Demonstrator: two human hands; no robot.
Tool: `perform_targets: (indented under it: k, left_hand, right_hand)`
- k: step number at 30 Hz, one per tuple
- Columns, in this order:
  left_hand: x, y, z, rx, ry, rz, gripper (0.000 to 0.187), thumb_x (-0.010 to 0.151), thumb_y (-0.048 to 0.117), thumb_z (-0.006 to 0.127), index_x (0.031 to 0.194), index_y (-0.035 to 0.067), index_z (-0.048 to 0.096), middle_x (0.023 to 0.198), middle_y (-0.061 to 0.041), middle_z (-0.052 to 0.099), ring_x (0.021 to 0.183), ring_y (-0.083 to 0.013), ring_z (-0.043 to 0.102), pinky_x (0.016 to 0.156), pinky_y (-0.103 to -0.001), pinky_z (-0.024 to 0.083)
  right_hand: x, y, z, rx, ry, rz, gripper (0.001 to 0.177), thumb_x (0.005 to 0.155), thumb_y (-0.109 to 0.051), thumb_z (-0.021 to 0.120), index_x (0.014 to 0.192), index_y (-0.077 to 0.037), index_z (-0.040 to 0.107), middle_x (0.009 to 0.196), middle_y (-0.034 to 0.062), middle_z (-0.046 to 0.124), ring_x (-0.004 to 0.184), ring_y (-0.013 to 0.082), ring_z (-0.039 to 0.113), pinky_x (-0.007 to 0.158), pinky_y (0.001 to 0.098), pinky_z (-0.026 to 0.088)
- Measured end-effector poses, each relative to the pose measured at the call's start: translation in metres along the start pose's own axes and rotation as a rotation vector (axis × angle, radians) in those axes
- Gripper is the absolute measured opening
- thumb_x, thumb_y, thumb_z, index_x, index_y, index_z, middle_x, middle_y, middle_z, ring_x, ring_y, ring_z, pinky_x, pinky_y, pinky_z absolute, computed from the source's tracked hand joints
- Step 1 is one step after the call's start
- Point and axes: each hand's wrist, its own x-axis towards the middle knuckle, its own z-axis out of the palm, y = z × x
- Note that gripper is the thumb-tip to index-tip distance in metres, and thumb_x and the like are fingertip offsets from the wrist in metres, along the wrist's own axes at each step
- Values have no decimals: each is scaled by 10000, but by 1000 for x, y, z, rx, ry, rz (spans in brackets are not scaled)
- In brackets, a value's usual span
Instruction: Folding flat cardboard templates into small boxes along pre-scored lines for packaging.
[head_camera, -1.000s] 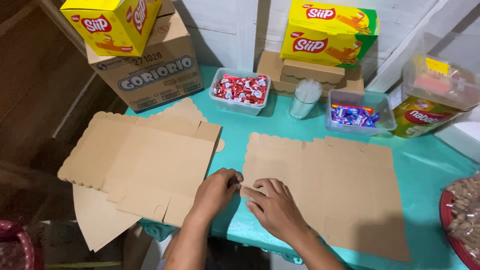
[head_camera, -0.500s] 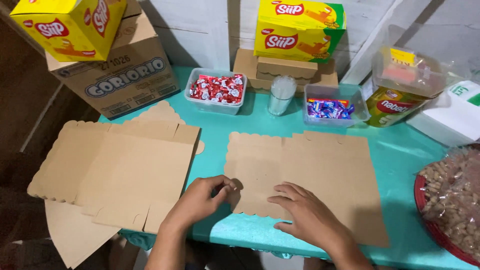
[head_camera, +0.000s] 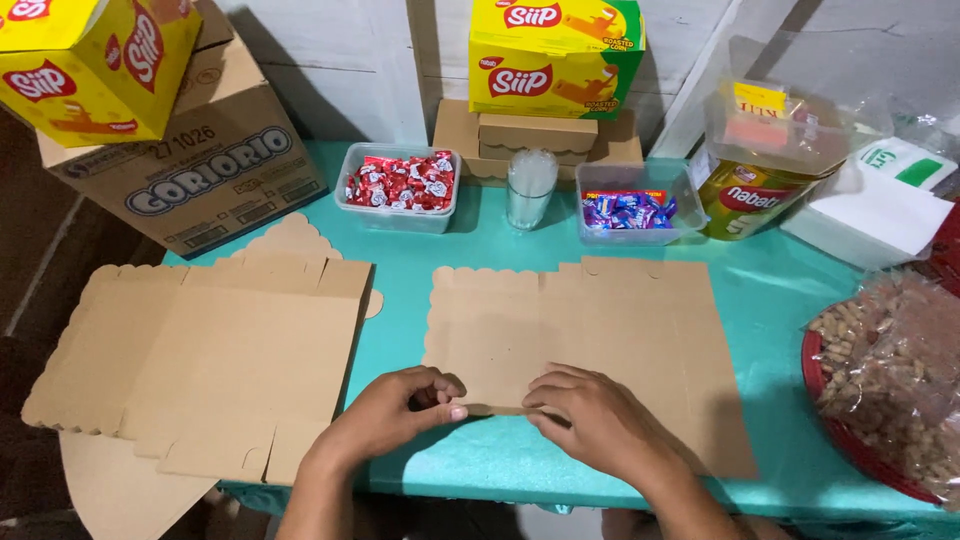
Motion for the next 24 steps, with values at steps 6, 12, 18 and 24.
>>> perform_targets:
  k: [6,12,18,24]
  left_hand:
    - [5,1,1,23,100,-9,152,942,172,719,807,149,783,909,56,828,750,-102,627,700,-256,467]
    - [3,30,0,72,149,-115,98,939,190,698,852,146,712,665,-3,735,560,-116,647,626,-272,482]
    - [17,12,3,277,204,-155,34,915,242,682,901,260,707,1033,108,768,861,-125,643,712,-307,437]
    - [11,26,1,238,204,-168,131,838,173,552,806,229,666,804,80,736,688,-105,585,629,-300,412]
  right_hand:
    - [3,22,19,-74,135,34,131,934,-199,640,922,-166,767,926,-50,758,924,176,686,714,380,543]
    - [6,37,33,-119,244,57,220,858,-211,788,1066,-173,728,1046,-34,756,986,208,673,796,379,546]
    - [13,37,49,-183,278,-37,55,905,-204,721,882,-203,770,1105,-24,696,1156,220,600,865,402,474]
    - [32,17,70,-231,343,-66,30,878,-230,768,883,-259,764,1222,-24,693,1263,289,572,877,452,485]
